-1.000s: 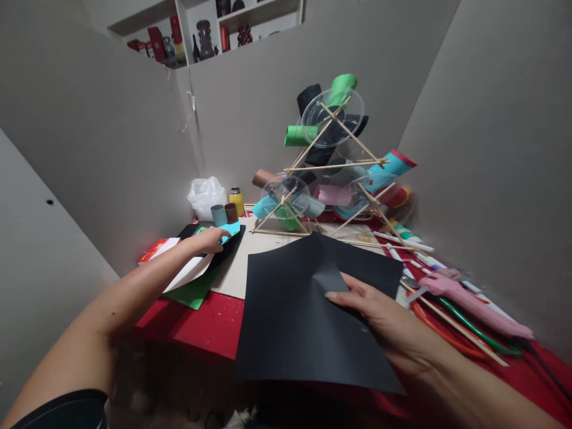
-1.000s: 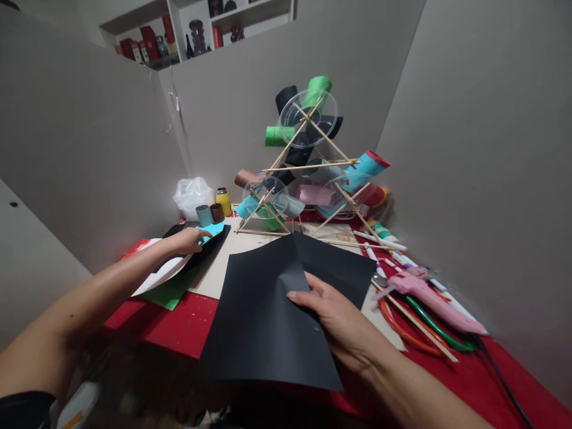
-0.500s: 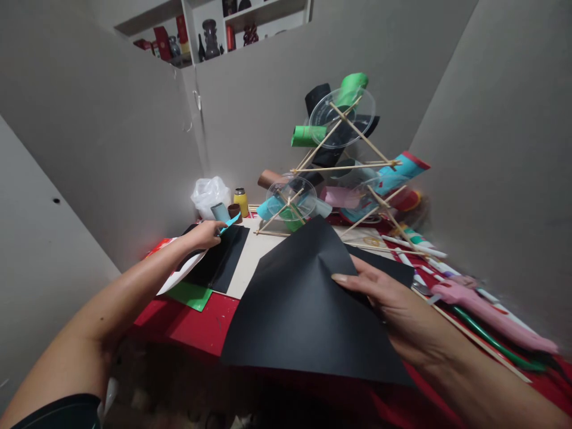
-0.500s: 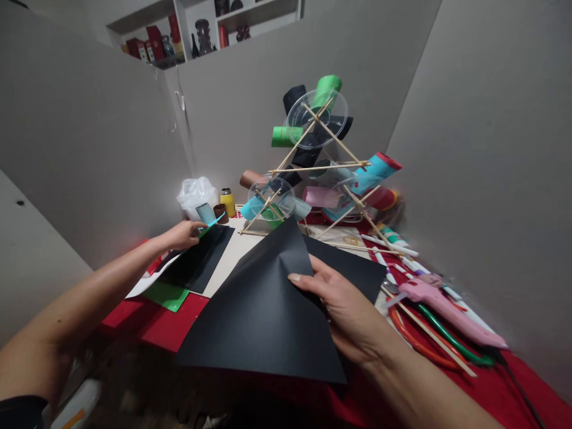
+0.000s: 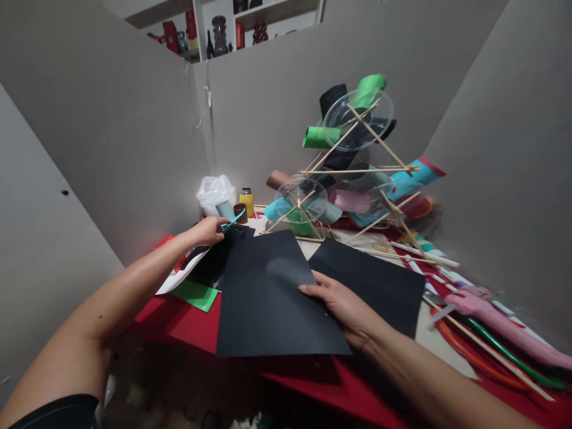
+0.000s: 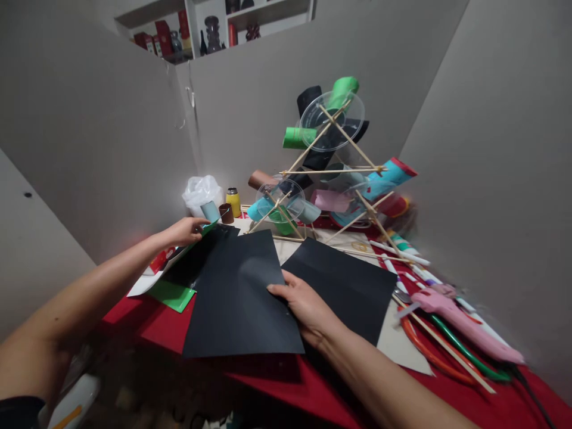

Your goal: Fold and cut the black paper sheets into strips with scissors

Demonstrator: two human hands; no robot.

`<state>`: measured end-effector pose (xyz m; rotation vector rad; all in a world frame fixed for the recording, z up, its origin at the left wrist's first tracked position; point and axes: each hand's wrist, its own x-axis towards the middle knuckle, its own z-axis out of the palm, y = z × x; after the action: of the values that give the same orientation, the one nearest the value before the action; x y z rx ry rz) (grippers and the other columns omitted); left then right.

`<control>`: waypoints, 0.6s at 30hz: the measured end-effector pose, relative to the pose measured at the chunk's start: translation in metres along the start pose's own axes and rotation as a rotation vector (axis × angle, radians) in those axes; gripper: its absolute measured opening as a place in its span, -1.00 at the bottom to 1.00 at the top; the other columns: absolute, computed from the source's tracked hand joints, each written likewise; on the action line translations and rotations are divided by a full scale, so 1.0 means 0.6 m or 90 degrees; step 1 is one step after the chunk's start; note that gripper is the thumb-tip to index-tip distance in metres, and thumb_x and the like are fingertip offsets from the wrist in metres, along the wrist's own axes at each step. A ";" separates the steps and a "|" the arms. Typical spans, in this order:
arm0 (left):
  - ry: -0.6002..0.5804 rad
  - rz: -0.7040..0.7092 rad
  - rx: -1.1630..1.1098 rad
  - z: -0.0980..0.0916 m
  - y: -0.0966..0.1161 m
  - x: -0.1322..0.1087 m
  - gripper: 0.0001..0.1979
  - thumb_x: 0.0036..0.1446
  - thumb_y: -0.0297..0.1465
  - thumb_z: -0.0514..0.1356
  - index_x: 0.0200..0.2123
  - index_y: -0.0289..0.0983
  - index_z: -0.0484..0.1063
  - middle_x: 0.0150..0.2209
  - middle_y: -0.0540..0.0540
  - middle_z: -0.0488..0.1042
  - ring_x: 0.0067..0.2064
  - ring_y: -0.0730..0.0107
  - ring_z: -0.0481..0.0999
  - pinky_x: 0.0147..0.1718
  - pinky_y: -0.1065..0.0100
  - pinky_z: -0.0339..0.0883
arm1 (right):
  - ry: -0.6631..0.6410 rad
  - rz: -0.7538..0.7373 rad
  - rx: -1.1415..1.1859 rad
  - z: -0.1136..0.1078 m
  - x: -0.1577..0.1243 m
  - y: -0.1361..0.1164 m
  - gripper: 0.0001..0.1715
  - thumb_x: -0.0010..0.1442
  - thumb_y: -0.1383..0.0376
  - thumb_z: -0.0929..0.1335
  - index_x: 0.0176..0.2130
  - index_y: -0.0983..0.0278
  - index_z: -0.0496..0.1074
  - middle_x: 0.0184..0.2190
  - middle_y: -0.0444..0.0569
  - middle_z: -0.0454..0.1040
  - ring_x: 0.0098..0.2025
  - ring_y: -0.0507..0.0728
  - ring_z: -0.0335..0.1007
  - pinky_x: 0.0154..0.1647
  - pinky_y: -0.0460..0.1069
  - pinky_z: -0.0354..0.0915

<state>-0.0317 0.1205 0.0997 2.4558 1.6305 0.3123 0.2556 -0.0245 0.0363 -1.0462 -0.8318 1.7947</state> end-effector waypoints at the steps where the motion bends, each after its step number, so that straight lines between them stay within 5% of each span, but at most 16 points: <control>1: 0.002 -0.002 0.001 0.000 0.000 0.000 -0.40 -0.08 -0.54 0.12 0.12 -0.27 0.34 -0.23 -0.11 0.54 -0.29 0.33 0.49 -0.32 0.41 0.29 | 0.010 0.002 -0.003 0.003 0.005 0.003 -0.50 -0.05 0.47 0.38 -0.06 0.27 0.41 -0.46 -0.06 0.60 -0.49 0.12 0.52 -0.42 -0.05 0.39; 13: 0.014 0.013 0.046 0.000 0.001 0.002 -0.41 -0.08 -0.53 0.14 0.11 -0.30 0.35 -0.19 -0.13 0.55 -0.25 0.31 0.52 -0.26 0.41 0.31 | 0.100 -0.047 -0.054 0.077 0.105 0.019 -0.70 0.00 0.53 0.27 -0.25 0.30 0.40 -0.65 -0.17 0.47 -0.64 0.08 0.38 -0.55 -0.05 0.33; 18: 0.015 0.011 0.071 -0.003 0.005 0.001 -0.42 -0.06 -0.52 0.15 0.12 -0.30 0.35 -0.17 -0.13 0.56 -0.22 0.31 0.53 -0.25 0.43 0.32 | 0.127 -0.041 -0.089 0.098 0.161 0.021 -0.85 0.26 0.34 0.31 -0.15 0.35 0.39 -0.38 -0.11 0.48 -0.50 0.00 0.39 -0.47 -0.06 0.37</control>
<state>-0.0291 0.1202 0.1020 2.5578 1.6789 0.2602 0.1727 0.0521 0.0202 -1.2519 -0.8660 1.5670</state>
